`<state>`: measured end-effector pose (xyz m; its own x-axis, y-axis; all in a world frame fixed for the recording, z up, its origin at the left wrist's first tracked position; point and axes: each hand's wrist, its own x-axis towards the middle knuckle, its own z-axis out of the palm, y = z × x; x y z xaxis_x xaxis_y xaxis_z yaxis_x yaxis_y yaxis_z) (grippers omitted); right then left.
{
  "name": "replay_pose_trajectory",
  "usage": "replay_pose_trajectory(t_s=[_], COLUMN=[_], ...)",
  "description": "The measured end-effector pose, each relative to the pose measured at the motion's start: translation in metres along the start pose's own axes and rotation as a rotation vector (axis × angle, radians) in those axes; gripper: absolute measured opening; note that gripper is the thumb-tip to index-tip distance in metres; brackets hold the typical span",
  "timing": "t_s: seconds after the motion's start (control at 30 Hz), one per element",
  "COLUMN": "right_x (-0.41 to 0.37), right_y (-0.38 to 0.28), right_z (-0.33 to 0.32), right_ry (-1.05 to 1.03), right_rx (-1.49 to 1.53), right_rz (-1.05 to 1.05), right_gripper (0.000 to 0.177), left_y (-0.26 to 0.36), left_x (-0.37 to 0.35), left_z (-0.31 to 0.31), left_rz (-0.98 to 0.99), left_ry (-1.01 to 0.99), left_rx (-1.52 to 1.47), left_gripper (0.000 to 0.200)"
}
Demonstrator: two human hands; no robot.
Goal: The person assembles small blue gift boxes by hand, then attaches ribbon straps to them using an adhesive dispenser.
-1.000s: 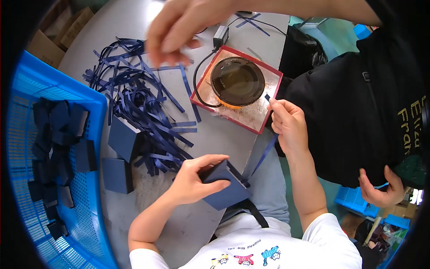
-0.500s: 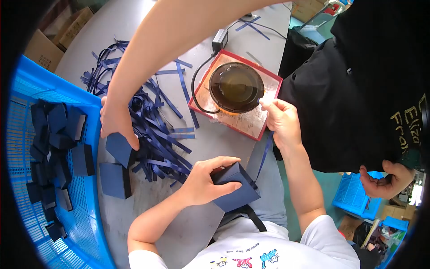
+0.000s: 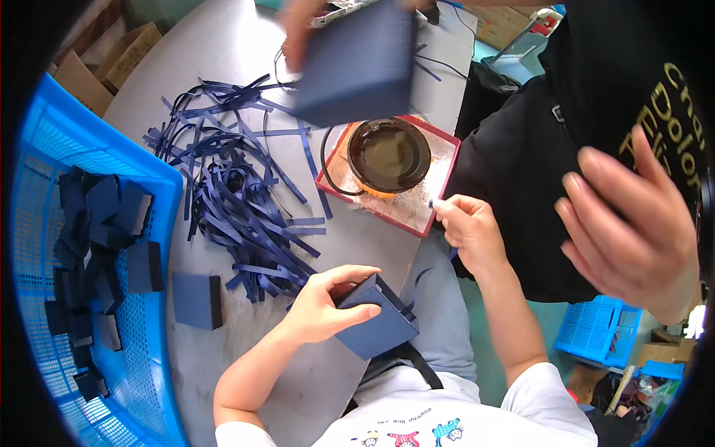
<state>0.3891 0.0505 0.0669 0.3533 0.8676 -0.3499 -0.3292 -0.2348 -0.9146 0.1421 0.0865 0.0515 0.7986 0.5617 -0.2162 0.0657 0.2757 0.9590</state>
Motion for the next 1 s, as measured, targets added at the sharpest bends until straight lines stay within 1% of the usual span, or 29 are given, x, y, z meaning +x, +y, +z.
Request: replay_pose_trajectory(t_s=[0.03, 0.1, 0.13, 0.17, 0.2, 0.23, 0.27, 0.33, 0.37, 0.4, 0.47, 0.53, 0.73, 0.83, 0.9, 0.93, 1.0], right_x=[-0.008, -0.027, -0.04, -0.049, -0.059, -0.064, -0.07, -0.08, -0.083, -0.086, -0.09, -0.093, -0.097, -0.098, -0.098, -0.099, -0.099], right_y=[-0.002, -0.007, -0.02, -0.022, -0.026, -0.027, -0.033, -0.032, -0.034, -0.036, -0.041, -0.04, -0.038, -0.036, -0.035, -0.033, -0.029], right_z=[0.002, 0.008, 0.02, 0.026, 0.033, 0.036, 0.041, 0.048, 0.051, 0.054, 0.06, 0.063, 0.066, 0.068, 0.068, 0.068, 0.069], right_ry=[-0.08, -0.189, -0.259, -0.346, -0.42, -0.496, -0.554, -0.622, -0.661, -0.665, -0.71, -0.702, -0.699, -0.664, -0.631, -0.631, -0.591], right_rx=[-0.001, -0.145, -0.31, -0.341, -0.332, -0.417, -0.475, -0.498, -0.553, -0.552, -0.694, -0.708, -0.792, -0.823, -0.898, -0.899, -0.986], right_rz=[0.018, 0.068, 0.042, 0.007, 0.052, -0.009, -0.016, -0.019, -0.057, -0.062, -0.147, -0.141, -0.21, -0.237, -0.317, -0.316, -0.387], right_gripper=[0.018, 0.016, 0.016, 0.015, 0.012, 0.01, 0.011, 0.017, 0.018, 0.018, 0.019, 0.021, 0.022, 0.022, 0.021, 0.021, 0.021], left_y=[0.001, 0.007, 0.009, 0.011, 0.013, 0.014, 0.017, 0.022, 0.024, 0.025, 0.027, 0.029, 0.03, 0.028, 0.028, 0.028, 0.025], left_x=[-0.004, -0.014, -0.022, -0.028, -0.033, -0.038, -0.043, -0.052, -0.055, -0.058, -0.063, -0.066, -0.069, -0.07, -0.07, -0.07, -0.071], left_z=[-0.001, -0.002, -0.002, -0.002, -0.002, 0.0, 0.002, 0.007, 0.008, 0.009, 0.011, 0.013, 0.015, 0.014, 0.016, 0.017, 0.016], left_rz=[0.008, -0.017, -0.027, -0.015, 0.002, 0.019, 0.038, 0.061, 0.064, 0.072, 0.085, 0.106, 0.146, 0.149, 0.145, 0.14, 0.137], left_ry=[-0.004, -0.01, -0.003, -0.005, -0.01, 0.001, -0.003, 0.006, 0.008, -0.003, -0.009, -0.016, -0.014, -0.017, 0.01, 0.037, 0.036], left_rx=[-0.06, -0.193, -0.183, -0.174, -0.163, -0.198, -0.173, -0.148, -0.143, -0.111, -0.076, -0.025, -0.027, -0.014, -0.012, -0.011, -0.003], left_gripper=[0.049, 0.053, 0.053, 0.053, 0.053, 0.052, 0.052, 0.052, 0.052, 0.052, 0.052, 0.051, 0.052, 0.052, 0.051, 0.05, 0.051])
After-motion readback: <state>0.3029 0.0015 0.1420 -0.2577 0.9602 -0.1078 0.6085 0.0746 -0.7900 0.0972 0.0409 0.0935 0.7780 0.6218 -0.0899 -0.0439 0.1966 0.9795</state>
